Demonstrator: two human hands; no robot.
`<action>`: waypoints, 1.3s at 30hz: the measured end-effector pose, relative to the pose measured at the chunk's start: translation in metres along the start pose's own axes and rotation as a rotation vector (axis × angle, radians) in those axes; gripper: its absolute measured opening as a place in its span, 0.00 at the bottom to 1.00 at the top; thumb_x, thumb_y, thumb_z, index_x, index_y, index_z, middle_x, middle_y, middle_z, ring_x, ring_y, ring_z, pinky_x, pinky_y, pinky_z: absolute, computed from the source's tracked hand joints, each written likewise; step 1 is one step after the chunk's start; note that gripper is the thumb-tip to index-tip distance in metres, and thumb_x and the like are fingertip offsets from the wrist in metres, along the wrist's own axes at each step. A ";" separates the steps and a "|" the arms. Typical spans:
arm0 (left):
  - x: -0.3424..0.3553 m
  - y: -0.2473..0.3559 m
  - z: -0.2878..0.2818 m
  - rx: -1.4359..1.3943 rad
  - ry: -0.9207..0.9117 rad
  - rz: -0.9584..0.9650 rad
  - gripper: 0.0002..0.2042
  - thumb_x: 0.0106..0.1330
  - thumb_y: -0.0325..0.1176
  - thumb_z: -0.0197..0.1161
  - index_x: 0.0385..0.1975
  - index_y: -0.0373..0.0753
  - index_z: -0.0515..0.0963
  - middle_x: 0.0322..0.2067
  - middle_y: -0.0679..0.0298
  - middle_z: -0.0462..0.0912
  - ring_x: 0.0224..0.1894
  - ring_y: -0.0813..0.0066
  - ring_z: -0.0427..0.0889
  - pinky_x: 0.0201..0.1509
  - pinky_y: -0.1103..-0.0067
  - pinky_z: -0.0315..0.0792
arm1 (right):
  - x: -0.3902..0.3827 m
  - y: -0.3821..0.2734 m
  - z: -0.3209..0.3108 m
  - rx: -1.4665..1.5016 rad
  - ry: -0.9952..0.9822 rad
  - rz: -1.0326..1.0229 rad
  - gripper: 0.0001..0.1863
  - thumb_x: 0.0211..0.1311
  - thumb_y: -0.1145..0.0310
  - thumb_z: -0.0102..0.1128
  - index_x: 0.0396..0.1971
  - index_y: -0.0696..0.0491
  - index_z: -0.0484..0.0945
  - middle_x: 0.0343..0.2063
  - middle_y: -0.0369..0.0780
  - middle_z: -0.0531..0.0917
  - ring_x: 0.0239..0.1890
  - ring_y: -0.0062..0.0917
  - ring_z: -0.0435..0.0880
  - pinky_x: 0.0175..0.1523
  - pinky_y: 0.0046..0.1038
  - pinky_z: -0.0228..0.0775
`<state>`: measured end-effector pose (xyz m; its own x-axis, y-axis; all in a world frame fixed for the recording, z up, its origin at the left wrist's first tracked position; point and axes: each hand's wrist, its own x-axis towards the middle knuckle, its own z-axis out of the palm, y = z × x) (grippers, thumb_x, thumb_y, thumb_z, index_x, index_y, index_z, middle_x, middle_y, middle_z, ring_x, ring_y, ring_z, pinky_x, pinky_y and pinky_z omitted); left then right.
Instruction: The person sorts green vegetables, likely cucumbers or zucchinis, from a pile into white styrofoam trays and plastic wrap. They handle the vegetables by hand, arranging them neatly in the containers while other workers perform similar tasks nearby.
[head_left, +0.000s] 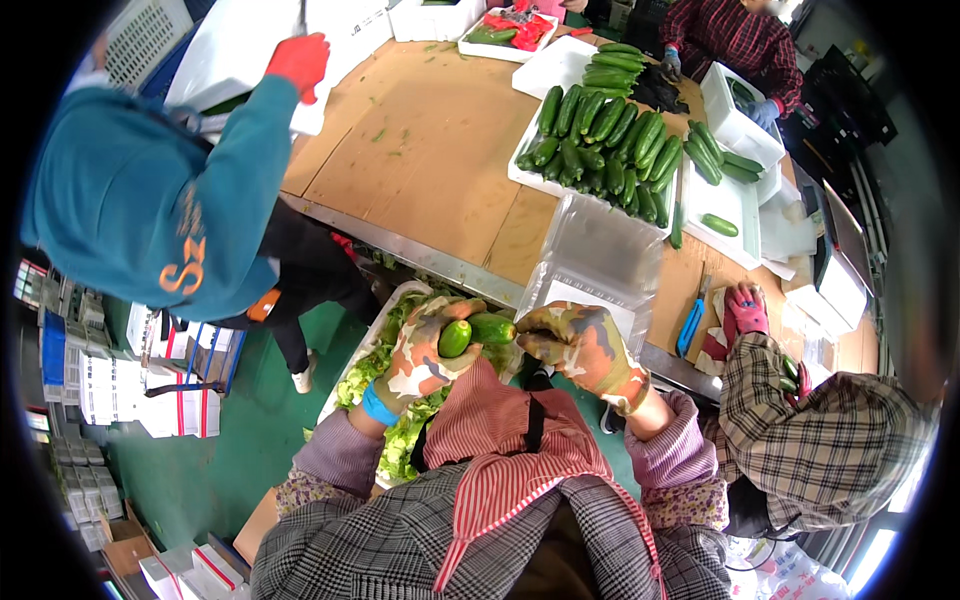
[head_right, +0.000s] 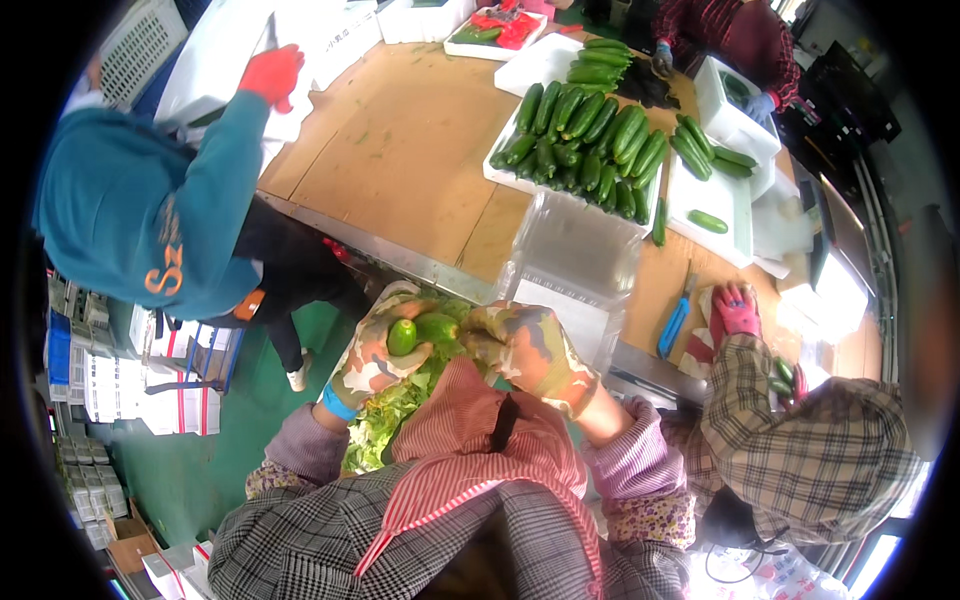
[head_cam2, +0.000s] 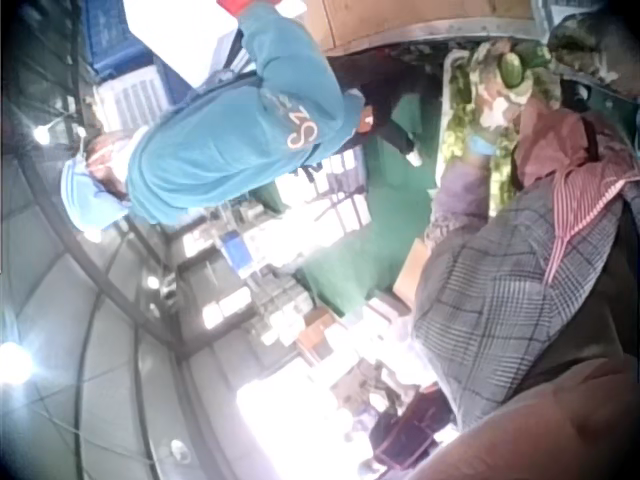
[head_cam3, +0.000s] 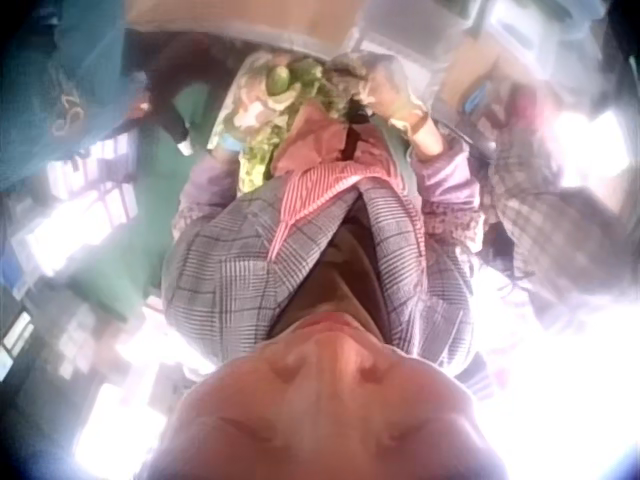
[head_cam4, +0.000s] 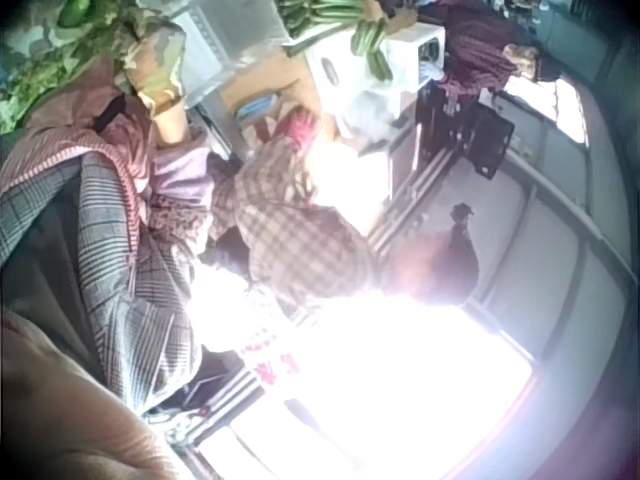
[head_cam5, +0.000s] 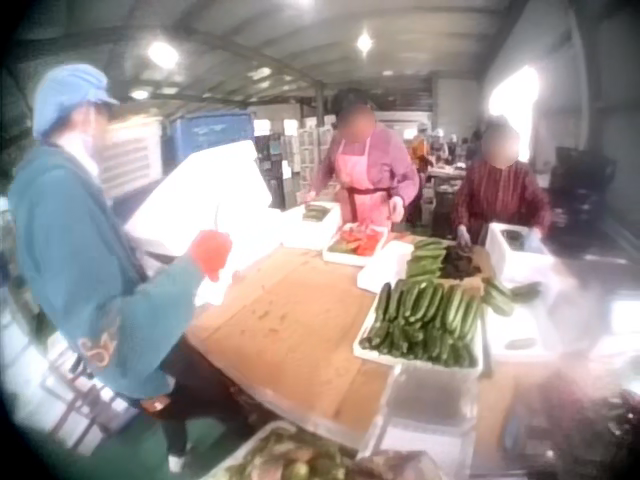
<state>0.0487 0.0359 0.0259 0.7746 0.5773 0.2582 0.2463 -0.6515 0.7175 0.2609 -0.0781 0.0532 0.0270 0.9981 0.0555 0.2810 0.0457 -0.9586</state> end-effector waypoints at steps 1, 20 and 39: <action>0.000 -0.003 0.001 0.058 0.007 0.032 0.23 0.49 0.36 0.65 0.48 0.38 0.76 0.39 0.54 0.79 0.42 0.53 0.77 0.48 0.66 0.70 | 0.000 -0.001 0.000 -0.022 0.003 0.005 0.11 0.58 0.65 0.61 0.38 0.55 0.81 0.30 0.42 0.81 0.30 0.29 0.82 0.35 0.27 0.72; 0.019 -0.004 0.013 0.272 0.122 0.193 0.14 0.53 0.39 0.62 0.39 0.45 0.80 0.36 0.60 0.78 0.39 0.58 0.76 0.43 0.64 0.67 | -0.016 0.076 -0.014 -0.297 -0.043 -0.041 0.14 0.61 0.80 0.48 0.46 0.56 0.72 0.44 0.43 0.78 0.46 0.35 0.77 0.50 0.34 0.70; 0.001 -0.006 -0.007 0.085 0.178 -0.002 0.22 0.43 0.30 0.65 0.44 0.39 0.78 0.43 0.57 0.81 0.42 0.58 0.78 0.51 0.70 0.70 | 0.011 0.001 0.009 -0.214 0.093 -0.106 0.07 0.49 0.72 0.61 0.30 0.57 0.79 0.21 0.44 0.75 0.25 0.33 0.77 0.31 0.30 0.68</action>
<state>0.0440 0.0439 0.0264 0.6609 0.6514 0.3727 0.3016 -0.6853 0.6629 0.2529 -0.0662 0.0501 0.0721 0.9796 0.1875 0.4835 0.1301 -0.8656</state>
